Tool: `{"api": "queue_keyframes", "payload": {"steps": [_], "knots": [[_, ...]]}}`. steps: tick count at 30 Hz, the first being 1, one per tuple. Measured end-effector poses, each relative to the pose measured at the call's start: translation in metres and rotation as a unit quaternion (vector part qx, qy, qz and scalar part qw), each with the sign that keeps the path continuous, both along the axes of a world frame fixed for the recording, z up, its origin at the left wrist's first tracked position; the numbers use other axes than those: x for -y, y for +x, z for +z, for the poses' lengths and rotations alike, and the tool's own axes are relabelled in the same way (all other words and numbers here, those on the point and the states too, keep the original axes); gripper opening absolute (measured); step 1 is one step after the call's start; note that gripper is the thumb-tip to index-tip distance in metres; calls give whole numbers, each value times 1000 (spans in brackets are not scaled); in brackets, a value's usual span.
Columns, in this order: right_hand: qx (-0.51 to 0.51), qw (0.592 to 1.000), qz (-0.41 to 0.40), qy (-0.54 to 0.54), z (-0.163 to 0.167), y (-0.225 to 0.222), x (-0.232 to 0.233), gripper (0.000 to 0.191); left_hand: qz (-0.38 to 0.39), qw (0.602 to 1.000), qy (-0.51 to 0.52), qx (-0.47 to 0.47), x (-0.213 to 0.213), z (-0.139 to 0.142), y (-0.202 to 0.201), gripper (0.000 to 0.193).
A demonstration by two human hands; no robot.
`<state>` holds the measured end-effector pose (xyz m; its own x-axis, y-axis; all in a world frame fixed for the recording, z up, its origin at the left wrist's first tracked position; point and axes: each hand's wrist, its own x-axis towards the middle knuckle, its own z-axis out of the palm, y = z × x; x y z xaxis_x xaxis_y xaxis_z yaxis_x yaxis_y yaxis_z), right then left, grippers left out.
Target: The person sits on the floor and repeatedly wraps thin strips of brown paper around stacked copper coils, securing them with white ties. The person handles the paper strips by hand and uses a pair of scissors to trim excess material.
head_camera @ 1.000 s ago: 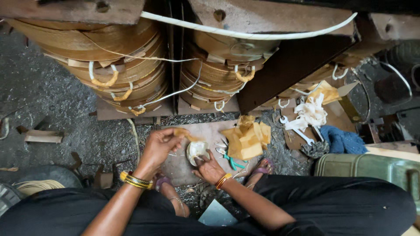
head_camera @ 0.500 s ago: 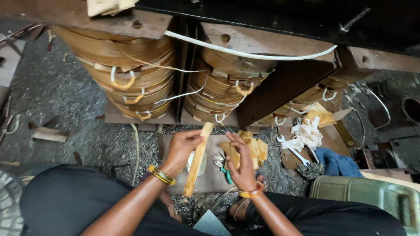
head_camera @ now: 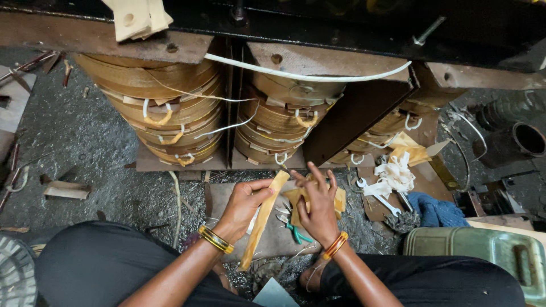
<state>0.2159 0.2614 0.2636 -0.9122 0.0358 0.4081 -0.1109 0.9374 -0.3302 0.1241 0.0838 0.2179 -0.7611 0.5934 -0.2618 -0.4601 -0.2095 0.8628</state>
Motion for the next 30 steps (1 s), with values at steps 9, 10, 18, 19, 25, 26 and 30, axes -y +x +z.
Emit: {"api": "queue_keyframes", "payload": {"steps": [9,10,18,19,25,26,30], "knots": [[62,697,-2,-714,-68,-41,-15,18,96,991,31,-89,-49,-7,-9,46],[33,720,-5,-693,-72,-45,-23,18,99,985,-47,-133,-49,-5,-14,44],[-50,818,-3,-573,-65,-104,-43,18,225,848,-159,-454,-38,25,-66,21],[-48,831,16,-554,-64,-106,-42,16,219,845,-153,-464,-40,28,-68,22],[23,895,28,-445,-59,-100,-58,13,193,821,-167,-511,-56,34,-66,25],[64,887,7,-458,-56,-99,-64,13,188,815,-180,-518,-57,33,-65,25],[40,929,77,-359,-45,-102,-68,15,173,800,-201,-538,-61,30,-64,23]]}}
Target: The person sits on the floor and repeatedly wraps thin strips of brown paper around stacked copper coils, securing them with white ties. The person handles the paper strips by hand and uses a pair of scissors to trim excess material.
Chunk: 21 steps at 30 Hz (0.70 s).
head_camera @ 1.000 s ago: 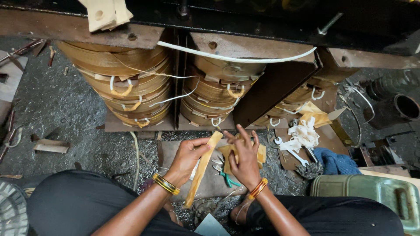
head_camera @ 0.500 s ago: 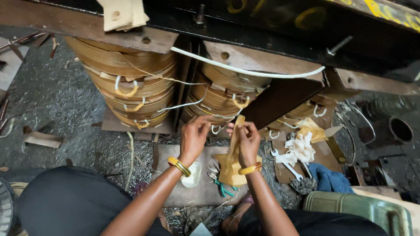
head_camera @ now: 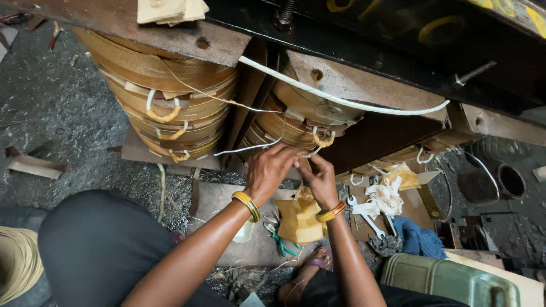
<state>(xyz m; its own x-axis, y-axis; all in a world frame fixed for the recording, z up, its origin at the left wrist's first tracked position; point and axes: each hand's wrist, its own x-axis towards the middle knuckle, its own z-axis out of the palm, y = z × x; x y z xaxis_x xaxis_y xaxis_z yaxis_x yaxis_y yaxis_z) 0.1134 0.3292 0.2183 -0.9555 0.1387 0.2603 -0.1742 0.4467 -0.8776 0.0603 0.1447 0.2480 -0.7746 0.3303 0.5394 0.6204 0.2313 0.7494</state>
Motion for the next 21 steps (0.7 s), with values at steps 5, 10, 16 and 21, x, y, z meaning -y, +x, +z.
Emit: {"api": "queue_keyframes", "payload": {"steps": [5,10,16,21], "knots": [[2,993,-111,28,12,8,22,17,30,995,-40,-87,-3,-11,-3,14],[-13,990,-133,53,13,17,33,16,39,982,-74,-172,-5,-28,-1,17],[-11,993,-117,-17,6,18,35,16,-9,982,-90,-168,-2,-38,2,23],[-18,986,-163,3,1,16,38,16,-69,995,58,-34,0,-35,2,21]]}}
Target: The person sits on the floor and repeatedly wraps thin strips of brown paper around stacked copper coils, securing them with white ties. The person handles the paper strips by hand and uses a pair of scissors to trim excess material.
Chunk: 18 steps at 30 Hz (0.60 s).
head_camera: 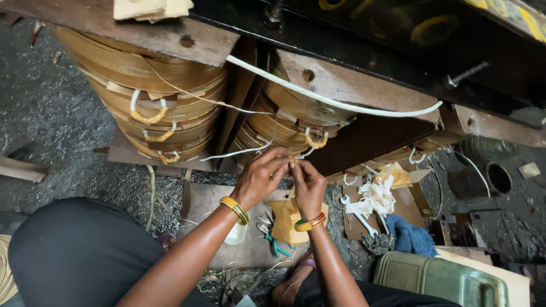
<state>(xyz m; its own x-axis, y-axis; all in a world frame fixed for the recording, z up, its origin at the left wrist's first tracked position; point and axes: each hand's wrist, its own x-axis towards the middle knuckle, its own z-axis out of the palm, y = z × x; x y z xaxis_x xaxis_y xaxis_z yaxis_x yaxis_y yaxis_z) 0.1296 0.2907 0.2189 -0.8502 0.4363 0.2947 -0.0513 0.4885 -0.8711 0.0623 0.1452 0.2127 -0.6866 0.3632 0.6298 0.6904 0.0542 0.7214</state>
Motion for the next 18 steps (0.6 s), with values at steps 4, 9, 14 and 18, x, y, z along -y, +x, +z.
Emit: {"api": "queue_keyframes", "payload": {"steps": [4,9,14,18], "knots": [[-15,1000,10,-5,0,-1,0,15,-29,999,9,39,-2,2,-9,19],[-11,998,26,49,8,2,-4,13,-43,995,-45,76,-8,-1,-20,22],[60,972,68,218,23,23,-15,10,-13,985,-129,-115,-12,-11,-25,32],[115,944,64,304,39,47,-14,9,19,969,-198,-145,-20,-17,-24,33]]}}
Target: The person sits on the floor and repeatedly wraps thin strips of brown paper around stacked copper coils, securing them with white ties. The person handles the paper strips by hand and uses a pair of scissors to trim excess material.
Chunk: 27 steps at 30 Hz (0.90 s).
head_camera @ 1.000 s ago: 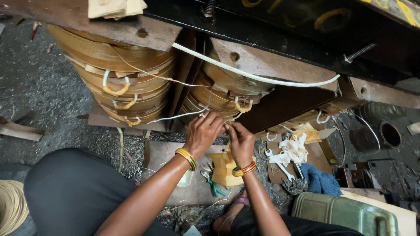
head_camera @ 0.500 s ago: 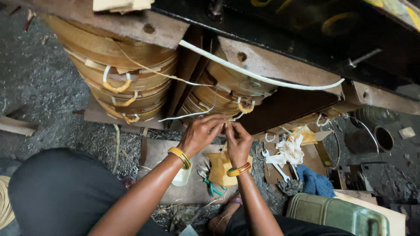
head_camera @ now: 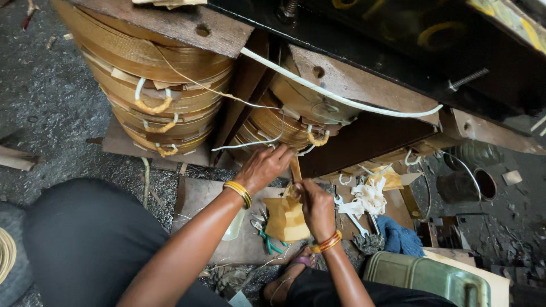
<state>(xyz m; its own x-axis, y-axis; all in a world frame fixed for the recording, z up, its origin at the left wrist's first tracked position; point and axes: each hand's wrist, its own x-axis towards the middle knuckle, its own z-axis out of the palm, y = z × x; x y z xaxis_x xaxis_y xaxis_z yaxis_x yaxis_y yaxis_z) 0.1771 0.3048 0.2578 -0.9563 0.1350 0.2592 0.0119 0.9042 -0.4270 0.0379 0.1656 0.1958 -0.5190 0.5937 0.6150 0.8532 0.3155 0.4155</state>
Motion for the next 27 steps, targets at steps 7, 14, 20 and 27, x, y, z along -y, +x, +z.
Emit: {"api": "queue_keyframes", "payload": {"steps": [7,14,20,27], "knots": [[11,997,37,73,44,-22,33,4,6,981,164,101,0,3,20,39],[24,997,44,-54,49,-35,33,20,-24,924,299,238,-2,6,26,41],[-94,915,-58,-388,18,-42,3,15,59,876,314,360,-21,-1,17,15],[-176,879,-121,-426,-26,-65,13,21,149,881,292,342,-28,2,20,13]]}}
